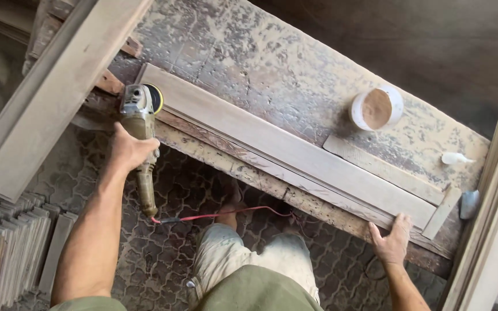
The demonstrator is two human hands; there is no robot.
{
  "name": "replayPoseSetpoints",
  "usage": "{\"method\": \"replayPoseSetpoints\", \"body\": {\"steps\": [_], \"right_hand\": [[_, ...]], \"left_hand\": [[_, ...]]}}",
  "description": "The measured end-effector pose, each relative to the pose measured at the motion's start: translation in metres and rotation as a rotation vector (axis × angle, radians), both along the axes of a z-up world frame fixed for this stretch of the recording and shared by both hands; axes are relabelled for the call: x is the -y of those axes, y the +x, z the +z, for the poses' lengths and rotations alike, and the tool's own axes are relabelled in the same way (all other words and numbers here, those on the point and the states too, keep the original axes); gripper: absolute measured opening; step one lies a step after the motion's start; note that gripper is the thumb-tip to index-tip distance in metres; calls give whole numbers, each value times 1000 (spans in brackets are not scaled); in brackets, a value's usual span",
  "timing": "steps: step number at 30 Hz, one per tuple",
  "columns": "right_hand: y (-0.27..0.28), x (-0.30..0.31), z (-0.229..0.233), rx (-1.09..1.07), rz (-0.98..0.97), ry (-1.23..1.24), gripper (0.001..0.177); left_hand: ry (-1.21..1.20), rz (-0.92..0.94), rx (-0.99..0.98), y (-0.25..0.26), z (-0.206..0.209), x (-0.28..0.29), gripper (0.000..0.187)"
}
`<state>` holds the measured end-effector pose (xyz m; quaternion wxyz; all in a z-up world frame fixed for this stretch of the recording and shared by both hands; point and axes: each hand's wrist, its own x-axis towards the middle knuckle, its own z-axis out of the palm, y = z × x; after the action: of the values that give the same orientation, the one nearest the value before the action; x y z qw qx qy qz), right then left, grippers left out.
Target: The recorder sands a wood plank using an angle grinder and applies wood filler to cracks.
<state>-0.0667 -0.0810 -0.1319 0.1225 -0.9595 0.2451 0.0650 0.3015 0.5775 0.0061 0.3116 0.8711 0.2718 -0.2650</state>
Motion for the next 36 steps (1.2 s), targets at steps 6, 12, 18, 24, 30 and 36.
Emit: {"method": "replayPoseSetpoints", "body": {"steps": [6, 12, 18, 24, 30, 36], "right_hand": [[-2, -2, -1, 42, -8, 14, 100], [-8, 10, 18, 127, -49, 166, 95], [-42, 22, 25, 428, -288, 367, 74], [-83, -1, 33, 479, -482, 251, 63], [-106, -2, 2, 272, -373, 176, 67], [-81, -35, 11, 196, -210, 109, 71]], "left_hand": [[71, -137, -46, -64, -5, 88, 73], [87, -412, -207, -143, 24, 255, 72], [17, -910, -196, -227, 12, 419, 78], [-57, -1271, 13, -271, -6, 549, 54], [-21, -1337, -55, -215, 7, 480, 53], [5, -722, -253, -111, 46, 267, 56]]}}
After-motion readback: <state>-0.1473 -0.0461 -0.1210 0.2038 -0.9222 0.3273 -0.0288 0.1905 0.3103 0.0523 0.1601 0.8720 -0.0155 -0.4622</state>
